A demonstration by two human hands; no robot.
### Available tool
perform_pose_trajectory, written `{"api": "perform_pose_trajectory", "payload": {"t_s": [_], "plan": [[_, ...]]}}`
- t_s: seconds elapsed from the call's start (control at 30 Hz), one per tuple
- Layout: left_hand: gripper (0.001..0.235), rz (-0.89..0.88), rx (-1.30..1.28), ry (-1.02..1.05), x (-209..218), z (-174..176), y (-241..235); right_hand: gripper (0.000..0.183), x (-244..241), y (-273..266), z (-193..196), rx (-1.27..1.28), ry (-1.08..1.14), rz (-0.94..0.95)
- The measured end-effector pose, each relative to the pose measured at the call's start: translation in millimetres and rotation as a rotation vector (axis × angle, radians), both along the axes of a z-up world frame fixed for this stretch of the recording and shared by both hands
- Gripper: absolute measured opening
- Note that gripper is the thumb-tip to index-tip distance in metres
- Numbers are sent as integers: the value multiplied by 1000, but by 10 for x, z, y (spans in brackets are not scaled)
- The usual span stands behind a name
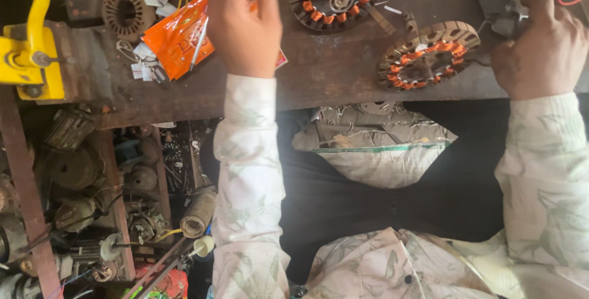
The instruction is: The person cuts small rectangular pieces of white insulating material using scissors and inserts them into the slots of a motor stator. The person repeats this process for multiple slots on the stator.
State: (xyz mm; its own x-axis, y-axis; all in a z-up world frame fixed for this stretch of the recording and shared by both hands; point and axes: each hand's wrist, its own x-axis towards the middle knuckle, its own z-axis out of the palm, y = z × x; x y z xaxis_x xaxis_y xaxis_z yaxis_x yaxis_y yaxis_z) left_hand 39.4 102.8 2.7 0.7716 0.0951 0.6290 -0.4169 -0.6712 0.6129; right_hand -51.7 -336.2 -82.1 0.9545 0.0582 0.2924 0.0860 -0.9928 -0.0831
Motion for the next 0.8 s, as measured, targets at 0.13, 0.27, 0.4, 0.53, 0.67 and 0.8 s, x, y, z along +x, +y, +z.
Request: {"api": "perform_pose_trajectory", "payload": {"t_s": [0.13, 0.27, 0.4, 0.53, 0.67, 0.8], "plan": [[15, -223, 160, -261, -158, 162, -544, 43, -26, 39, 123, -93, -106, -72], [22, -486, 271, -211, -28, 176, -1078, 40, -15, 124, 530, 67, -77, -96], [22, -455, 474, -224, 304, -70, -1413, 41, -136, 130, 969, 389, 33, -71], [13, -420, 712, -187, 567, -361, -1624, 38, -163, 161, 1183, 731, 52, -49], [6, -377, 888, -119, 561, -531, -1645, 39, -88, 270, 1089, 1356, -18, -94], [6, -399, 752, -196, 547, -356, -1608, 45, -24, 315, 1011, 1588, -115, -58]]}}
